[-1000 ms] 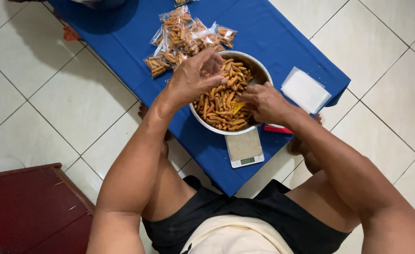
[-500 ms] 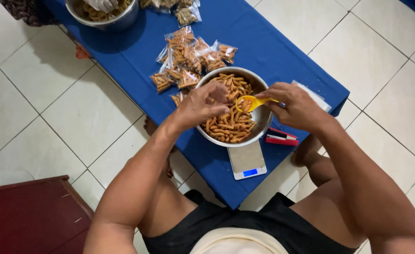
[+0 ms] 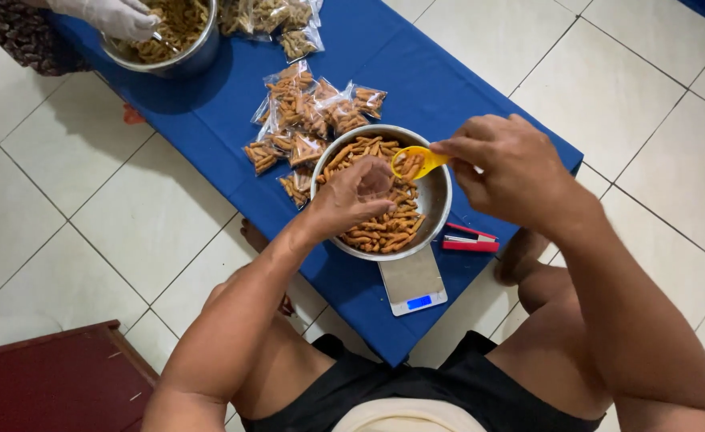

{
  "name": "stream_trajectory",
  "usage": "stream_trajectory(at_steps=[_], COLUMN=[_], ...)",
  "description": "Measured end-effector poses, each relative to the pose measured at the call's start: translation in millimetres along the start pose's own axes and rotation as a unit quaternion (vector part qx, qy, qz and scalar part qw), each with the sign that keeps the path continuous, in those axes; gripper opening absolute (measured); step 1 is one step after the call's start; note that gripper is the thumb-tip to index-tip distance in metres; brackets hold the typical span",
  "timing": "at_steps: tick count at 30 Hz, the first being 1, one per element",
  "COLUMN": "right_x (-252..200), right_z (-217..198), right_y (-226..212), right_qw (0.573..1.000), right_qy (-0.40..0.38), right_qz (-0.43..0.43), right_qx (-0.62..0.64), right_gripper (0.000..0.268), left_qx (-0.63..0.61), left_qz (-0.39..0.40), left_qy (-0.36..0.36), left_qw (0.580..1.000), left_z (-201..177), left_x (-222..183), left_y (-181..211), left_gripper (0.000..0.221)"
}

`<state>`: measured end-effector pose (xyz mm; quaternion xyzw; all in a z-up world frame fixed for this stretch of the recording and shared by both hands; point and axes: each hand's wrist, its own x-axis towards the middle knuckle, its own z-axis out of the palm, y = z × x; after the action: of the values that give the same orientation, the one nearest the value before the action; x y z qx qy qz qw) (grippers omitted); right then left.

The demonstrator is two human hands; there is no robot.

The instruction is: Manually portioning and packing small fried snacks into plastic bags and weighing them on a scale.

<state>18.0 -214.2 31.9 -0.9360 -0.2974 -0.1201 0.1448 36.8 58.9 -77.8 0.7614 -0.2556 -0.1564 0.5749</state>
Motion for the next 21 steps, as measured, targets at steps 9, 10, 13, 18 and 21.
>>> stream_trajectory(at_steps=[9,10,13,18,21], right_x=[19,19,13,-2,-14], right_z=[14,14,6,-22,39], right_y=[-43,-39,-36,-34,-21], right_qw=[0.953,0.953,0.954,0.938,0.986], right_qy=[0.094,0.092,0.098,0.062,-0.069], right_qz=[-0.145,-0.147,-0.155,-0.076,-0.065], right_qx=[-0.249,-0.248,-0.237,-0.333,-0.135], right_gripper=[0.012,0.012,0.010,0.015,0.040], left_qx=[-0.011,-0.012,-0.002,0.038,0.064], left_qz=[0.039,0.038,0.053,0.015,0.001], left_qy=[0.023,0.025,0.016,0.044,0.058], left_qw=[0.999,0.999,0.998,0.998,0.996], left_z=[9,6,3,-10,-27], left_x=[7,10,9,5,1], left_y=[19,17,9,1,3], left_gripper=[0.046,0.046,0.045,0.034,0.037])
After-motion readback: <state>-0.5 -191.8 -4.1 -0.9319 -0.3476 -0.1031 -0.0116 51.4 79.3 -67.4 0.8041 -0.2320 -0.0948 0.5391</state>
